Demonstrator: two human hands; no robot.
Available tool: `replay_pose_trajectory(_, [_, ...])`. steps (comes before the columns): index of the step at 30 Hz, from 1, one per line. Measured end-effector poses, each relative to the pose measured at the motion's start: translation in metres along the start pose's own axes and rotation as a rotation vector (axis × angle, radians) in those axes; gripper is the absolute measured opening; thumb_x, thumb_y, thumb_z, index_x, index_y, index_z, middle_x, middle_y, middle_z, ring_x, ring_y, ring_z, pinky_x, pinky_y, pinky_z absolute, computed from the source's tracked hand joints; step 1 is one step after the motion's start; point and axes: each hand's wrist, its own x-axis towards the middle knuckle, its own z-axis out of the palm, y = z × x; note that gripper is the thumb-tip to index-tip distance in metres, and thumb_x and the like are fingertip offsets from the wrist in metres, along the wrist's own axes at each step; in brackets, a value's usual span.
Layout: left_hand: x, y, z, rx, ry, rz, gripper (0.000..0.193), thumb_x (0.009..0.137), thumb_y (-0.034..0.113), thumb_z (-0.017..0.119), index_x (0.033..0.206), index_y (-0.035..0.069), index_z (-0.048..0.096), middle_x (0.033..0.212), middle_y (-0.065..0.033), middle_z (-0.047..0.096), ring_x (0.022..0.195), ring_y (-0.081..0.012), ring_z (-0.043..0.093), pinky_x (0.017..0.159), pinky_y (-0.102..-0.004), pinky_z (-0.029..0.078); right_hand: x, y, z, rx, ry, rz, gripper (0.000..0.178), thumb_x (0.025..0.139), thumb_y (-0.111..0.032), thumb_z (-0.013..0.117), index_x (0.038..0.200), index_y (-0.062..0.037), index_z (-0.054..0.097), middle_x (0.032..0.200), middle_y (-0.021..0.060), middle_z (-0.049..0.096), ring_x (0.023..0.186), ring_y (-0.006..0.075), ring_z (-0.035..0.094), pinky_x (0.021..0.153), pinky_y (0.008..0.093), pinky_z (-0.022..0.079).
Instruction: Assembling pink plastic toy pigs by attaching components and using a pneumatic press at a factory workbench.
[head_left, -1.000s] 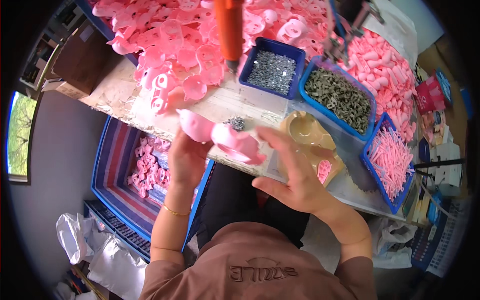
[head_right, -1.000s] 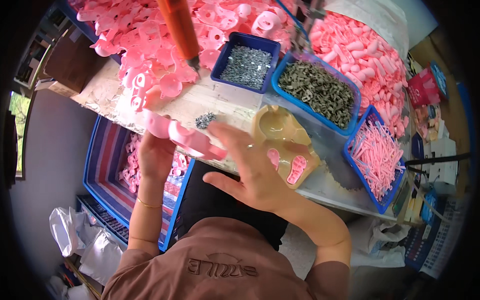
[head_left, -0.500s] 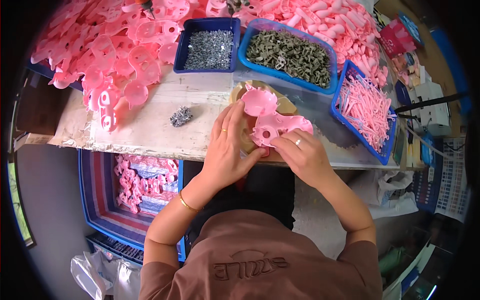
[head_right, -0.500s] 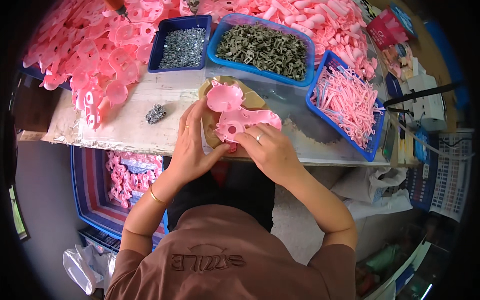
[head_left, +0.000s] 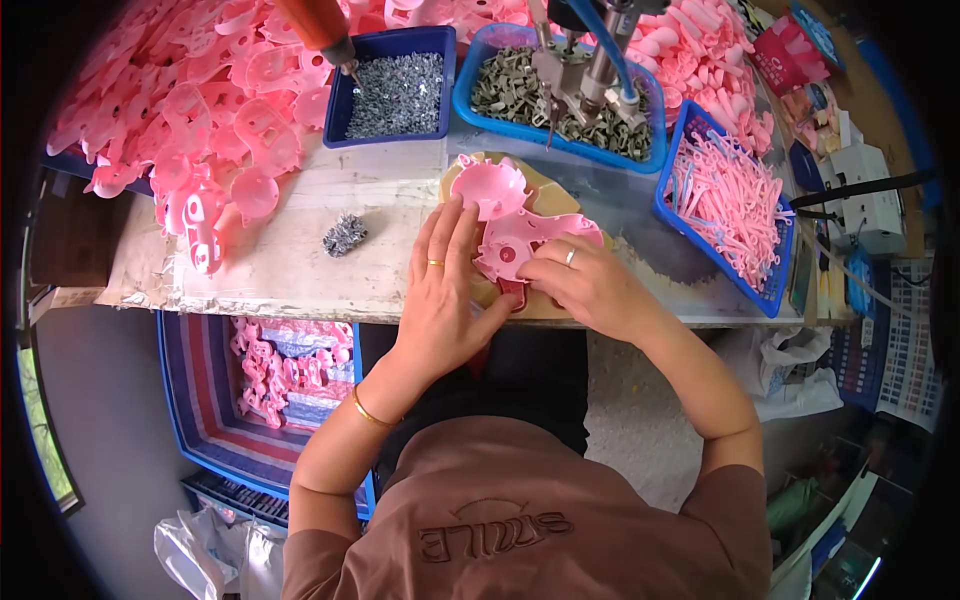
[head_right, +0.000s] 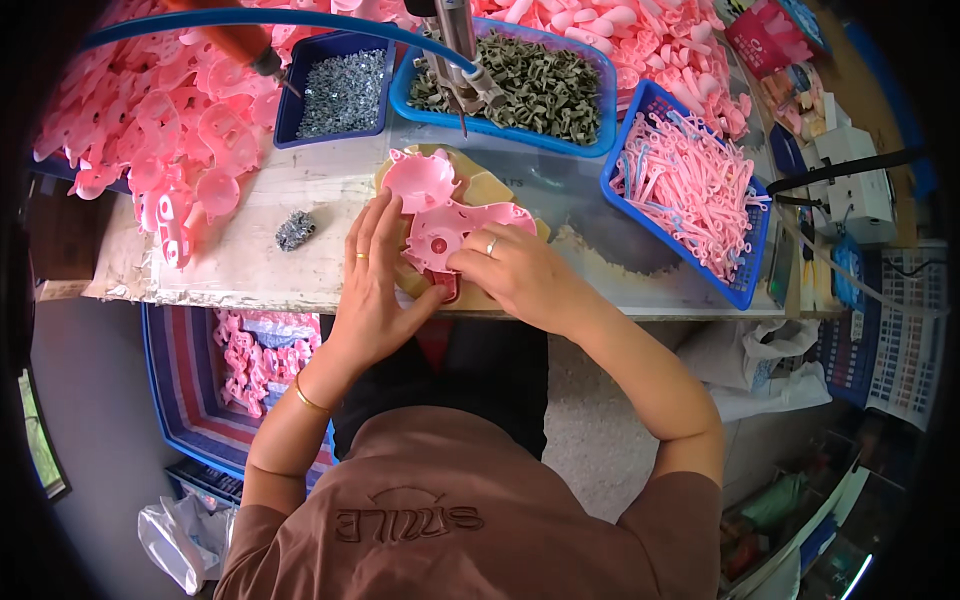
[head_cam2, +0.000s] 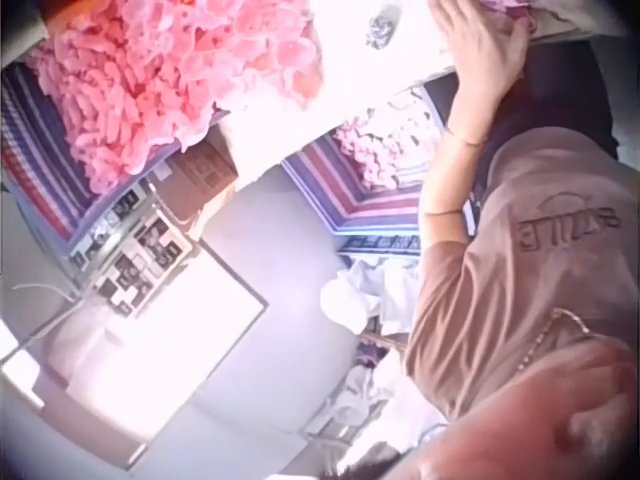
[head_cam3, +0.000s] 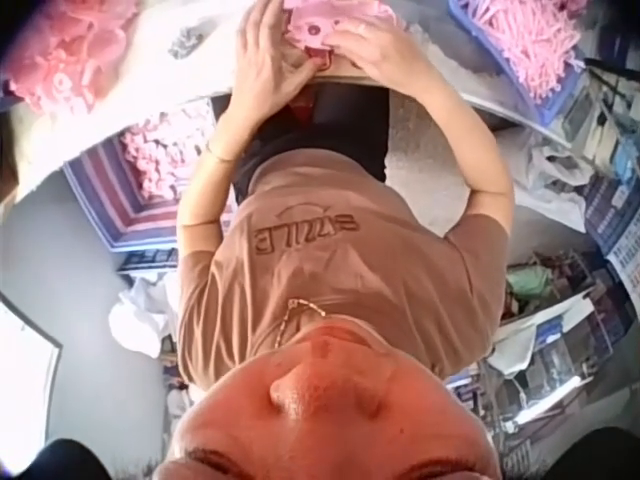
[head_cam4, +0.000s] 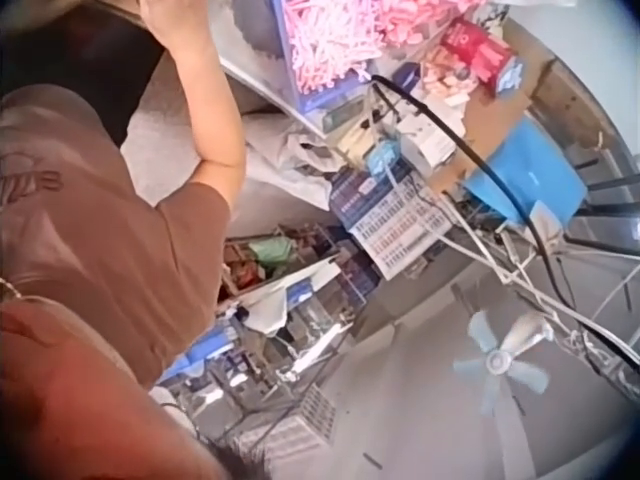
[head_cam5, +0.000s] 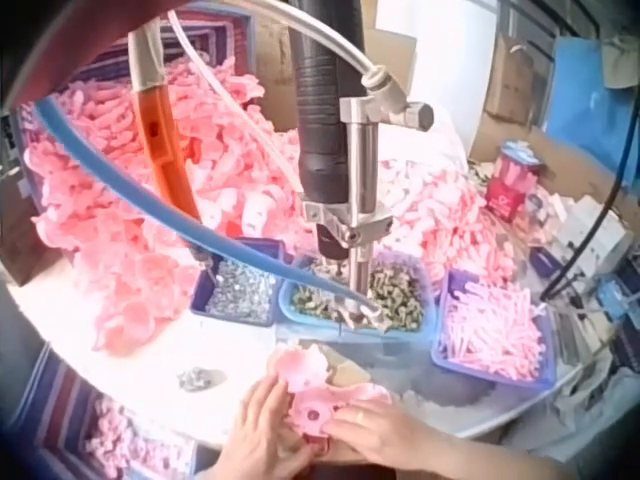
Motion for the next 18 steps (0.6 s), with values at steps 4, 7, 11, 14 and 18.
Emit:
replay_pose_trajectory(4, [0.001,0.000,0.001,0.007,-0.019,0.002,0.101,0.072,0.026,0.084,0.153,0.003,0.029,0.156,-0.0229,0.029,0.144,-0.0424,0.028,0.117,-0.0499,0.028,0.005,0.001,-0.009,0.101,-0.125,0.074,0.030,0.077,-0.003,0.073,0.107,-0.0055,0.066,0.102,0.0088,0.062,0.097,0.0303,0.062,0.083,0.0405,0.051])
replay_pose_trajectory(7, [0.000,-0.001,0.001,0.011,-0.034,-0.022,0.099,0.072,0.025,0.084,0.153,0.005,0.030,0.157,-0.0217,0.027,0.144,-0.0424,0.027,0.118,-0.0503,0.027,0.007,-0.004,-0.032,0.169,-0.135,0.125,0.036,0.078,-0.005,0.074,0.113,-0.0054,0.065,0.111,0.0097,0.061,0.104,0.0301,0.060,0.087,0.0397,0.051])
replay_pose_trajectory(11, [0.003,0.006,-0.002,0.041,-0.035,0.017,0.098,0.072,0.026,0.084,0.152,0.005,0.031,0.158,-0.0204,0.027,0.144,-0.0419,0.027,0.118,-0.0508,0.027,-0.001,-0.004,-0.058,0.092,-0.016,0.275,0.049,0.075,-0.010,0.078,0.122,-0.0058,0.064,0.125,0.0113,0.057,0.115,0.0302,0.056,0.097,0.0392,0.048])
replay_pose_trajectory(14, [0.010,0.019,0.007,0.064,-0.041,0.036,0.098,0.073,0.028,0.084,0.152,0.006,0.032,0.158,-0.0194,0.028,0.145,-0.0406,0.026,0.118,-0.0523,0.025,-0.009,0.006,-0.047,0.041,-0.025,0.289,0.056,0.074,-0.015,0.080,0.126,-0.0047,0.062,0.124,0.0119,0.056,0.116,0.0311,0.055,0.099,0.0397,0.046])
replay_pose_trajectory(18, [0.016,0.030,0.020,0.143,-0.022,0.071,0.096,0.073,0.034,0.082,0.152,0.007,0.034,0.157,-0.0180,0.030,0.145,-0.0396,0.025,0.119,-0.0540,0.022,-0.008,0.008,-0.045,0.063,-0.052,0.318,0.058,0.073,-0.015,0.080,0.127,-0.0025,0.062,0.123,0.0119,0.056,0.115,0.0312,0.054,0.098,0.0394,0.046])
